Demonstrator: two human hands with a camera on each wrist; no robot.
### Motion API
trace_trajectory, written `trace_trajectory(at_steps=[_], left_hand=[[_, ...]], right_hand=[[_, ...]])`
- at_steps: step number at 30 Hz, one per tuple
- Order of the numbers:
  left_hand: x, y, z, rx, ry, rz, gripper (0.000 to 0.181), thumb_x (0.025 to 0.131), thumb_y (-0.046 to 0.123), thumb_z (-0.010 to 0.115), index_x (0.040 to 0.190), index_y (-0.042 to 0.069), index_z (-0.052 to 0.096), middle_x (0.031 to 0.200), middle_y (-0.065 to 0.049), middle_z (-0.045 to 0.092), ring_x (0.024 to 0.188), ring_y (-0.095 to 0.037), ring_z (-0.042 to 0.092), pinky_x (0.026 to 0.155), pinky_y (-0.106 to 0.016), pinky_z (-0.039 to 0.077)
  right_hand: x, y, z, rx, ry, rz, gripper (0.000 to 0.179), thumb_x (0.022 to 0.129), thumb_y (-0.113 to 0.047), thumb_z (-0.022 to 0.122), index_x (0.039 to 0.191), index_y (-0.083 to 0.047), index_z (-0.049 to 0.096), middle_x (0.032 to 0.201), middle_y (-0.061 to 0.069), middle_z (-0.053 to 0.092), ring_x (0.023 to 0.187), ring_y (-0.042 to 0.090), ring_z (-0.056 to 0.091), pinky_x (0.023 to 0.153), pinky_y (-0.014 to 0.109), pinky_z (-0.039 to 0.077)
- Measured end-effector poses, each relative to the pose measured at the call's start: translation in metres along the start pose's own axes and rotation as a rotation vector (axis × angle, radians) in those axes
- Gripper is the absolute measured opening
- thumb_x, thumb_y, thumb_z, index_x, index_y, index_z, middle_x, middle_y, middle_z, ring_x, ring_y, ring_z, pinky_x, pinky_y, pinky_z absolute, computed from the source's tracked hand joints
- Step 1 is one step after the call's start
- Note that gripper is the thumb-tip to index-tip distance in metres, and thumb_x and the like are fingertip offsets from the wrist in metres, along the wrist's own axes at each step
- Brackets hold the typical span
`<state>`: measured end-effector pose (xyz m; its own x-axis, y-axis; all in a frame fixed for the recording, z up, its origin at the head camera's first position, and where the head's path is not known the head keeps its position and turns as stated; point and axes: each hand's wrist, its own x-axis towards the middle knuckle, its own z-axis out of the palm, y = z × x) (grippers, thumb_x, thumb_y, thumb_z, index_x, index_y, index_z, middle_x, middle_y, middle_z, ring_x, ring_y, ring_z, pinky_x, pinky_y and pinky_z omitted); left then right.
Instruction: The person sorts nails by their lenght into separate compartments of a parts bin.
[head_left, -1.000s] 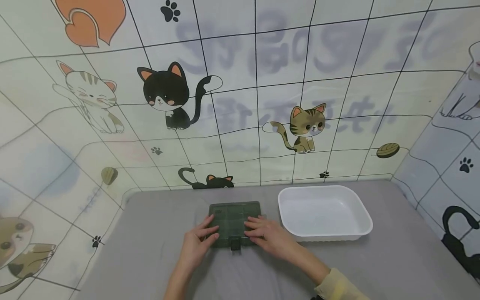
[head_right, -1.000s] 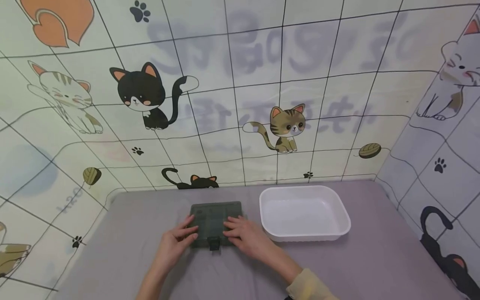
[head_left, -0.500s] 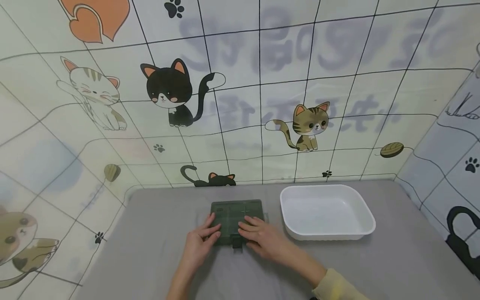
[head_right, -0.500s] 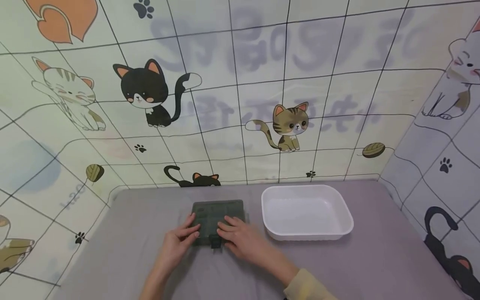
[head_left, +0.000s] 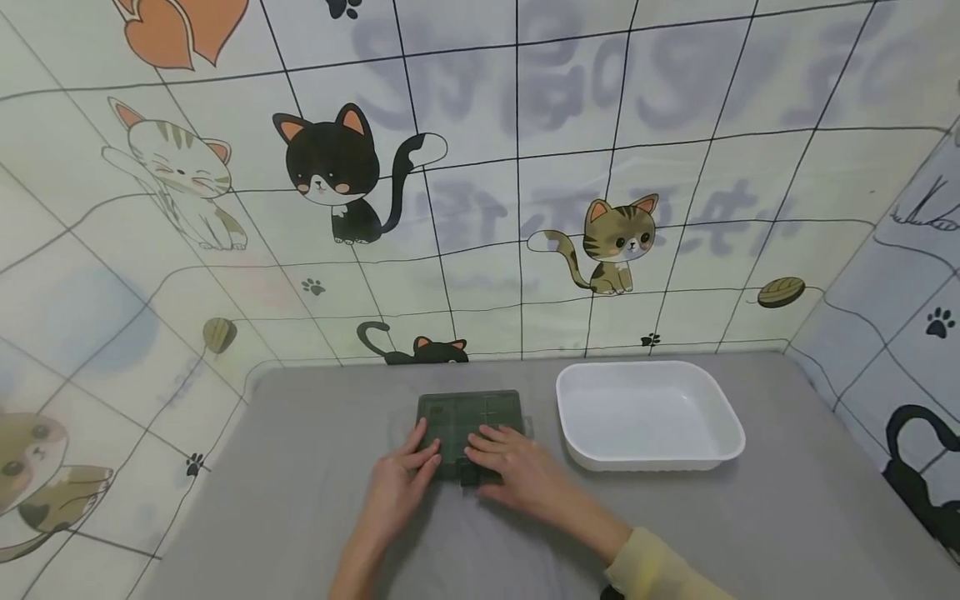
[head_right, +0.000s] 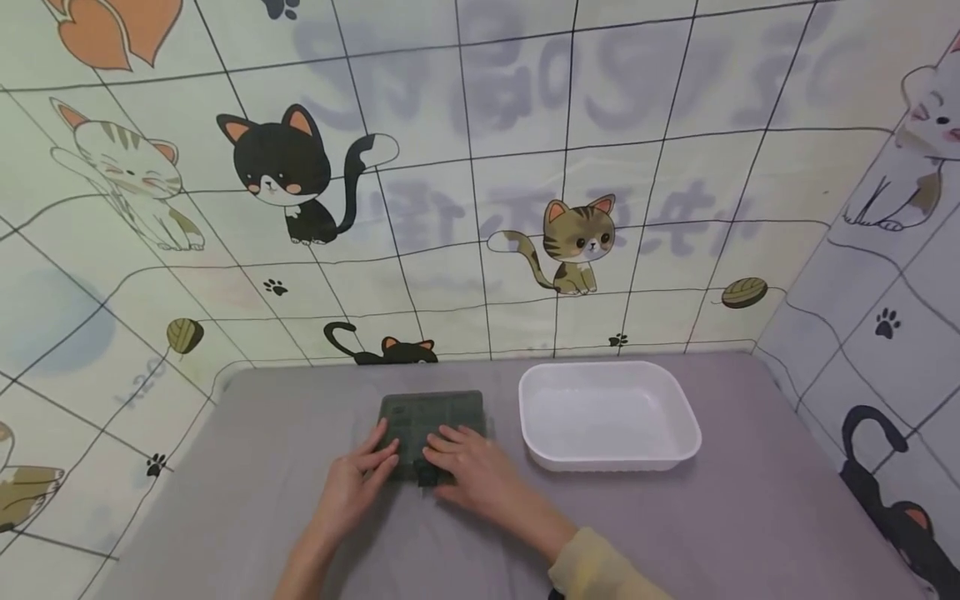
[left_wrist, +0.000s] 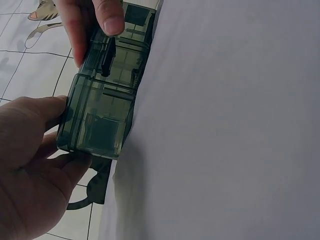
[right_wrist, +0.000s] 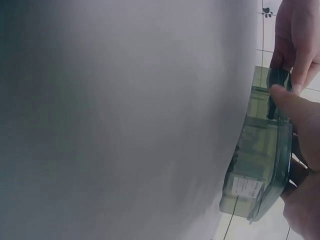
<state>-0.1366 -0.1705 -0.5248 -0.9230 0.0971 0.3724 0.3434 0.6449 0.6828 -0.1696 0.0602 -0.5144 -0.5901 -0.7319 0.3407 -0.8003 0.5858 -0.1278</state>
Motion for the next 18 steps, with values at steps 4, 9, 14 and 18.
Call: trace_trajectory(at_steps=[4,9,14,18], left_hand=[[0.001,0.0,0.002,0.011,0.02,0.004,0.027,0.09,0.001,0.078,0.115,-0.007,0.074,0.142,-0.026,0.054,0.129,-0.041,0.055,0.093,-0.052,0.053],[0.001,0.001,0.002,-0.003,0.035,0.003,0.025,0.09,0.001,0.078,0.114,-0.007,0.074,0.141,-0.026,0.055,0.128,-0.043,0.055,0.094,-0.053,0.052],[0.001,0.002,0.001,-0.014,0.018,-0.03,0.027,0.091,0.002,0.077,0.116,-0.007,0.073,0.144,-0.024,0.053,0.132,-0.041,0.051,0.098,-0.052,0.05],[0.0,0.002,0.001,-0.008,0.001,-0.057,0.028,0.093,0.005,0.075,0.119,-0.006,0.072,0.147,-0.022,0.051,0.135,-0.04,0.049,0.1,-0.052,0.049]], right_hand=[[0.003,-0.003,0.003,-0.056,-0.006,0.037,0.064,0.079,-0.051,0.085,0.13,-0.015,0.073,0.138,0.002,0.065,0.132,0.021,0.058,0.11,0.039,0.044],[0.004,-0.004,0.005,-0.089,0.053,0.037,0.058,0.079,-0.05,0.085,0.126,-0.016,0.076,0.134,0.001,0.068,0.127,0.02,0.062,0.108,0.037,0.047],[0.005,-0.003,0.008,-0.057,0.117,0.029,0.054,0.079,-0.047,0.086,0.122,-0.015,0.078,0.13,0.002,0.07,0.124,0.02,0.064,0.106,0.038,0.049],[0.004,-0.001,0.012,-0.021,0.157,0.023,0.049,0.081,-0.043,0.085,0.12,-0.014,0.078,0.128,0.003,0.07,0.122,0.021,0.065,0.105,0.039,0.05]])
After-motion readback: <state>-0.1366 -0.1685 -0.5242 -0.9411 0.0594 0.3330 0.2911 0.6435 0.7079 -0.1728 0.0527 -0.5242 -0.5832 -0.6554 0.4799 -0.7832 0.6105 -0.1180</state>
